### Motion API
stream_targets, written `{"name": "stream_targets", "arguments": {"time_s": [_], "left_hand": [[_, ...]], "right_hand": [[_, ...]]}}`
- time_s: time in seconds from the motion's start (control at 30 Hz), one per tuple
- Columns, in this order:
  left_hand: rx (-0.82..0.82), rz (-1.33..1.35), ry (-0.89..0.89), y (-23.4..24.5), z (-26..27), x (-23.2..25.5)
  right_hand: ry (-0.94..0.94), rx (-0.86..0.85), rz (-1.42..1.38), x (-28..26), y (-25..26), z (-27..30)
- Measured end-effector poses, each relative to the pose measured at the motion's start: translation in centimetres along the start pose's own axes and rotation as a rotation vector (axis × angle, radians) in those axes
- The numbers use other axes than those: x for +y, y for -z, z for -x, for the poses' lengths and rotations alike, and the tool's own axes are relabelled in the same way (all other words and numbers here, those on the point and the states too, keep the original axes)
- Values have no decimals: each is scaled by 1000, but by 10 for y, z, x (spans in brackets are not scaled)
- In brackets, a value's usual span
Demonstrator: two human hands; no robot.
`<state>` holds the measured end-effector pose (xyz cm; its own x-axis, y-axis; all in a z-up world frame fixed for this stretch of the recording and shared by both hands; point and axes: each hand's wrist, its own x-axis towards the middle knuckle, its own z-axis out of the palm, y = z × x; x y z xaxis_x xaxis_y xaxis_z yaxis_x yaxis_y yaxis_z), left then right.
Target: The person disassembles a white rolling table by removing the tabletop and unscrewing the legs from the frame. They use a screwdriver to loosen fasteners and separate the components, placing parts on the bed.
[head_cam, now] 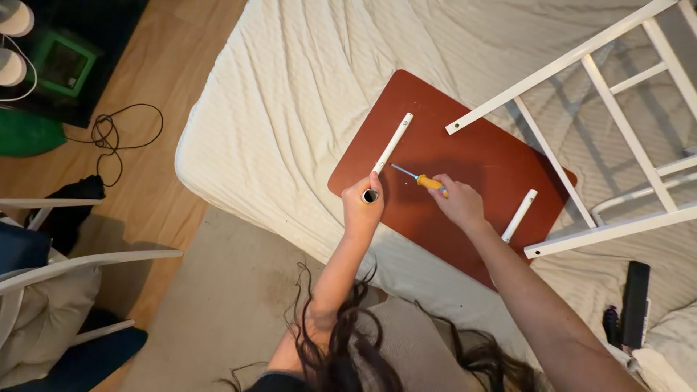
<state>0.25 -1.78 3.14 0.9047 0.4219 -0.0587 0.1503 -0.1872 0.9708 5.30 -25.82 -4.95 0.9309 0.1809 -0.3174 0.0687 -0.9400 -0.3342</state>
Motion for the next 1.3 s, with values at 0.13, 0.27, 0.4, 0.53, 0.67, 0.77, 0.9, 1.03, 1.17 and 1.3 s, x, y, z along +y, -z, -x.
{"name": "stream_targets", "arguments": {"time_s": [0.13, 0.27, 0.4, 0.53, 0.67, 0.77, 0.9, 1.03, 1.17, 1.3], "left_hand": [[28, -11, -55, -2, -1, -2], [27, -12, -25, -2, -1, -7], [56, -13, -48, -2, -5, -10], [52, -15, -42, 0, -6, -11], [51, 0, -33, 1, -7, -8], [40, -11, -41, 0, -5, -7], [7, -20, -25, 0, -4, -8], [8, -42, -48, -1, -3, -9], [21, -3, -62, 0, -6, -9], [19, -51, -55, -1, -4, -10]], "right_hand": [[16, -14, 60, -19, 18, -5], [33, -10, 78, -25, 15, -5], [29, 0, 110, -28, 20, -6], [56, -13, 108, -36, 25, -5], [84, -20, 130, -45, 28, -12], [114, -6, 147, -57, 25, -27], [52, -31, 79, -83, 23, -68], [-230, -386, -286, -99, 29, -118], [-93, -470, -137, -102, 28, -136], [806, -193, 502, -93, 29, -132]]}}
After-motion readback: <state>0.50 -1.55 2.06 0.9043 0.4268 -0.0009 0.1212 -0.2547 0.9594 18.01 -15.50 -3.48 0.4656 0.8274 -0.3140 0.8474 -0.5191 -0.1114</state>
